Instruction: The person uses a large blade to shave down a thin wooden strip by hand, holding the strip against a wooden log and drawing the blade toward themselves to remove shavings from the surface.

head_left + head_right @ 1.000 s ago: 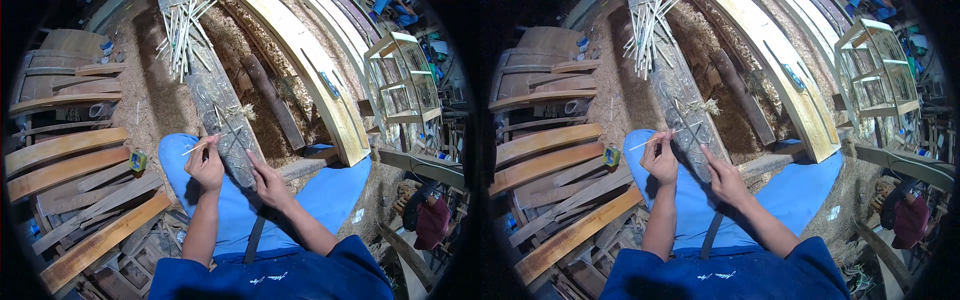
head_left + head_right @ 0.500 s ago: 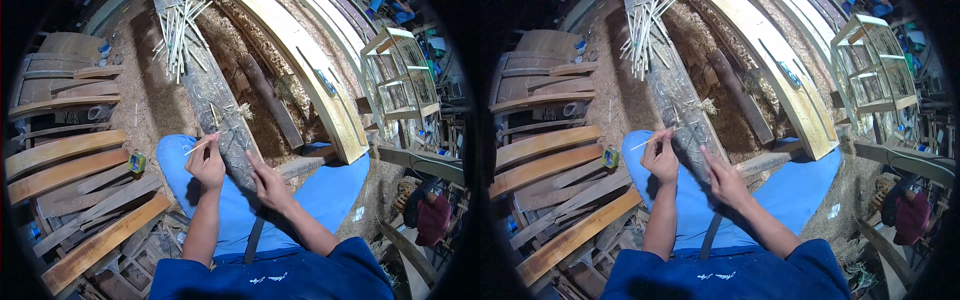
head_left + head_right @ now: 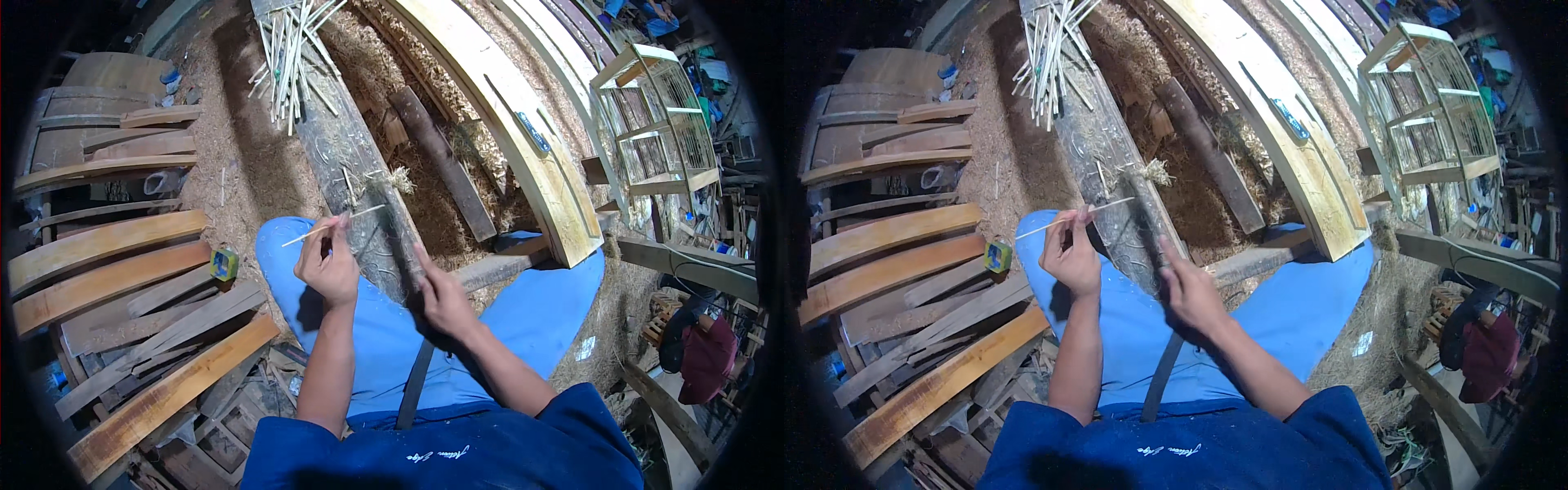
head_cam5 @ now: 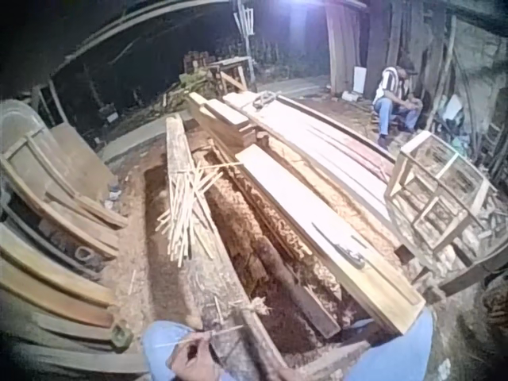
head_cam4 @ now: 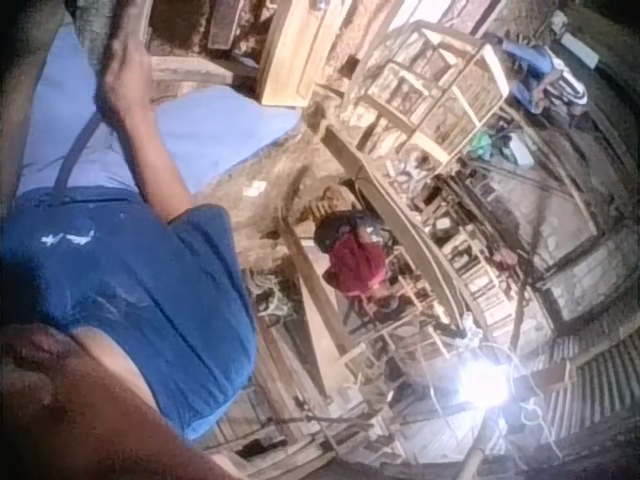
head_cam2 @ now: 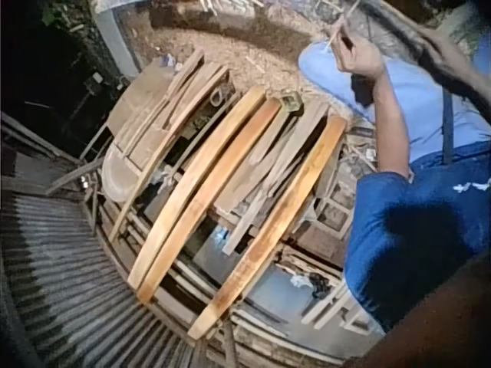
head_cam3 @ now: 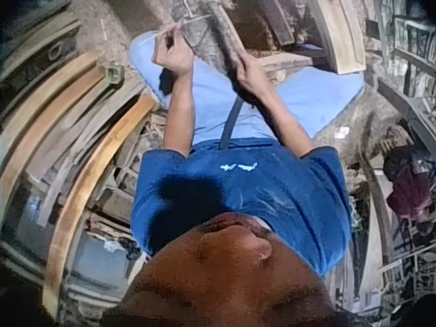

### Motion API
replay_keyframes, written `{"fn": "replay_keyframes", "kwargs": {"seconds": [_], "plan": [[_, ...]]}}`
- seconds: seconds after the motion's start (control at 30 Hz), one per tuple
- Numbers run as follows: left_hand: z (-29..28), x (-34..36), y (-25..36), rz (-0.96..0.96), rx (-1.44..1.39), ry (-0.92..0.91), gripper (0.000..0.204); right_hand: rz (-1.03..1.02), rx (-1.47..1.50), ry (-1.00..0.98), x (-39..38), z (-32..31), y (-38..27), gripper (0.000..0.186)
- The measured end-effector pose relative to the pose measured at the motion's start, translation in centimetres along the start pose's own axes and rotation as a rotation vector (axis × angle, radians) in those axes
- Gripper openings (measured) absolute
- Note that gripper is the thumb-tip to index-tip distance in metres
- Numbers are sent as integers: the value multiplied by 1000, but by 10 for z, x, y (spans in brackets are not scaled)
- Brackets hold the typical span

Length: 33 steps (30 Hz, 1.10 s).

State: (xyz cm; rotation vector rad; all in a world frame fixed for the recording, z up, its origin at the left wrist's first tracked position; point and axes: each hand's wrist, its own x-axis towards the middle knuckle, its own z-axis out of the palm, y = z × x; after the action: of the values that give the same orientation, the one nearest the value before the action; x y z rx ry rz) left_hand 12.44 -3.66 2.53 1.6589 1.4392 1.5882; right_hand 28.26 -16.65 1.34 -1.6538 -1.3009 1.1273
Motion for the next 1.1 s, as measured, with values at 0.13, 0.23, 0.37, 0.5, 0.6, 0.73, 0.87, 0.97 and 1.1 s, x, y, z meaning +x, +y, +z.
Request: {"fn": "replay_keyframes", "kwargs": {"seconds": [0.13, 0.23, 0.37, 0.5, 0.6, 0.73, 0.87, 0.97, 1.1], "plan": [[4, 2, 7, 29, -11, -37, 9, -133, 66, -18, -5, -5, -12, 65], [4, 0, 11, 9, 15, -63, 10, -281, 105, 31, -11, -1, -21, 66], [4, -1, 2, -12, -33, -20, 9, 104, 8, -54, 1, -4, 2, 67], [6, -1, 2, -21, 4, 12, 8, -243, 88, 25, -9, 0, -17, 66], [2, 3, 4, -118, -67, -7, 8, -20, 50, -15, -4, -1, 3, 65], [-1, -4, -1, -80, 20, -14, 10, -89, 45, -4, -1, 3, -3, 64], [1, -2, 8, 58, 172, -16, 10, -236, 99, -25, 3, 6, -44, 65], [-4, -8, 11, 0, 153, -54, 11, -182, 38, -13, 0, 11, -28, 64], [-2, -12, 8, -21, 75, -24, 11, -15, -18, -18, 7, 0, 8, 63]]}}
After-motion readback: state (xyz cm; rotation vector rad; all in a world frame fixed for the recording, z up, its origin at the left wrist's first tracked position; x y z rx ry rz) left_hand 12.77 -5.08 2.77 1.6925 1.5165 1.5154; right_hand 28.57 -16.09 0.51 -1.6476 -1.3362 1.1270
